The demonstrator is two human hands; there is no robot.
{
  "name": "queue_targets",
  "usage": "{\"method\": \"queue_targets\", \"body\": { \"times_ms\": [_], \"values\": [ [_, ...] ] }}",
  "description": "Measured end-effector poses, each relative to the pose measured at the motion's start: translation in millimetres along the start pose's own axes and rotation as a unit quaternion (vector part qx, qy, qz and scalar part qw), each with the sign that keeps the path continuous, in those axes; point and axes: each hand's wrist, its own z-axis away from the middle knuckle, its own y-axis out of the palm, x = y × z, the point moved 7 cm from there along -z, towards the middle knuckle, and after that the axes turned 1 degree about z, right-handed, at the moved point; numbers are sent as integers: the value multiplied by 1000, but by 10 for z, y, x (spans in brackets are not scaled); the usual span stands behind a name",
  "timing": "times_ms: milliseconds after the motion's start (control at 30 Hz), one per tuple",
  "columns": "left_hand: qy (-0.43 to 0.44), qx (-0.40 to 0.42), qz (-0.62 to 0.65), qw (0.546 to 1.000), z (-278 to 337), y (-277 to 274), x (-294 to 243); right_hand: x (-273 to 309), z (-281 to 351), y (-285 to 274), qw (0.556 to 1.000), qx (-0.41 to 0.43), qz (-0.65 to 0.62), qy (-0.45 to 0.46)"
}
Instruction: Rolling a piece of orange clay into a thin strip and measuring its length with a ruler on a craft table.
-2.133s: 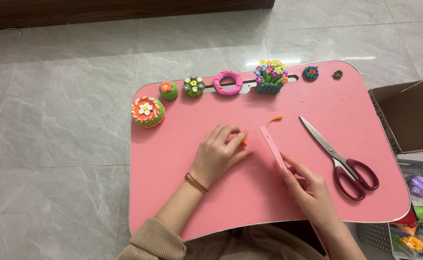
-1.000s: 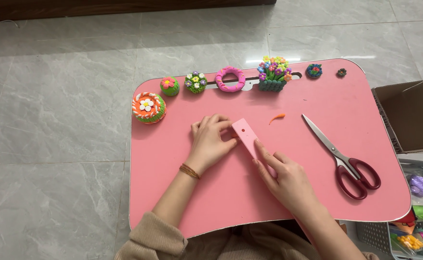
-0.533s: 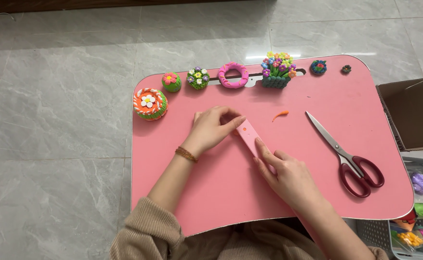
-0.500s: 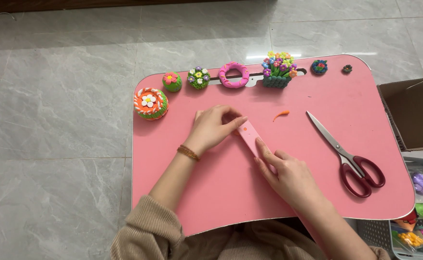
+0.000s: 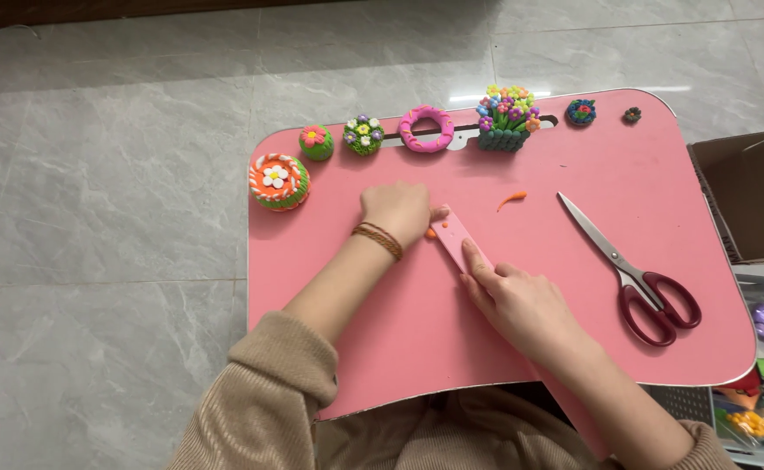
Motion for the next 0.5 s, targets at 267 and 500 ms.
{"method": "queue_targets", "body": {
  "times_ms": [267,500],
  "values": [
    [30,18,-126,991,-273,251,-87,37,-28,-5,999,48,10,-5],
    [34,26,-197,980,-192,134,-203,43,-66,10,997,65,13,-34]
  ]
}}
